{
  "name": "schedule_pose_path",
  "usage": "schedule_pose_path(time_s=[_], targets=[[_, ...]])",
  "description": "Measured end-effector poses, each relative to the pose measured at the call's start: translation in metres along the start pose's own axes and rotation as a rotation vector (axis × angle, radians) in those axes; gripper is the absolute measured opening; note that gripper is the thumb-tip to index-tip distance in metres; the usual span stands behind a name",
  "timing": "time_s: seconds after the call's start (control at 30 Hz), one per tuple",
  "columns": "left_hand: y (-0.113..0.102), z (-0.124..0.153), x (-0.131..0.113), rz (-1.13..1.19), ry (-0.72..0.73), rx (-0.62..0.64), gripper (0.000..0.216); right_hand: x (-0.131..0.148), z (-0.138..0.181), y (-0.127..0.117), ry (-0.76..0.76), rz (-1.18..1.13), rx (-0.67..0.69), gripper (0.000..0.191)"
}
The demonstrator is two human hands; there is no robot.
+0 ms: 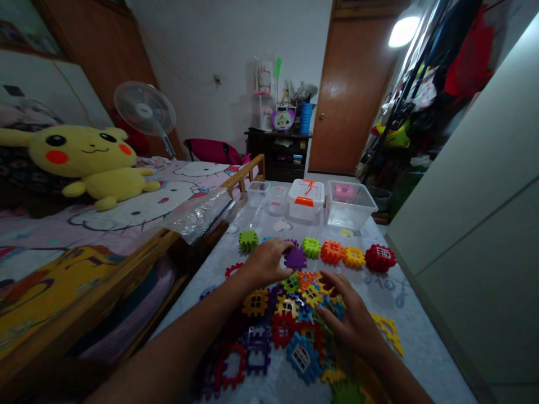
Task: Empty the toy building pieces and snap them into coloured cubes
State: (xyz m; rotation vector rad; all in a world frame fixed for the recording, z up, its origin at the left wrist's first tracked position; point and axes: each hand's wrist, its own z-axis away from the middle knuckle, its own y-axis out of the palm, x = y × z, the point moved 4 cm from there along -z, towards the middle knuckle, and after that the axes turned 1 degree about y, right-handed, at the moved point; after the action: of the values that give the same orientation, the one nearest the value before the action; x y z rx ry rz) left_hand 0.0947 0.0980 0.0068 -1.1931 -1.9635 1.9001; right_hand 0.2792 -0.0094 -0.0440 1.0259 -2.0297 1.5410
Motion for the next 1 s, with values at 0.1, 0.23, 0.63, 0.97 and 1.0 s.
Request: schedule_pose_path(time_s=[0.1, 0.23, 0.63, 0.97, 1.0], targets=[[0.001, -0.038, 0.024, -0.154, -0.06, 0.053, 0.05, -0.006, -0.002, -0.005, -0.014, -0.001, -0.066, 0.044], [0.012, -0.072, 0.04, -0.222, -0.074, 0.131, 0.04, -0.017, -0.003, -0.006, -0.01, 0.026, -0.097, 0.041], [0.038, -0.084, 0.058, -0.328, -0.115, 0.294, 0.03, -0.019, -0.002, -0.008, -0.009, 0.031, -0.111, 0.038], [0.046, -0.086, 0.059, -0.338, -0.076, 0.295, 0.063, -0.019, -0.002, -0.008, -0.01, 0.032, -0.114, 0.039], [0.047, -0.087, 0.059, -0.337, -0.071, 0.298, 0.058, -0.019, -0.002, -0.008, -0.007, 0.034, -0.113, 0.039]])
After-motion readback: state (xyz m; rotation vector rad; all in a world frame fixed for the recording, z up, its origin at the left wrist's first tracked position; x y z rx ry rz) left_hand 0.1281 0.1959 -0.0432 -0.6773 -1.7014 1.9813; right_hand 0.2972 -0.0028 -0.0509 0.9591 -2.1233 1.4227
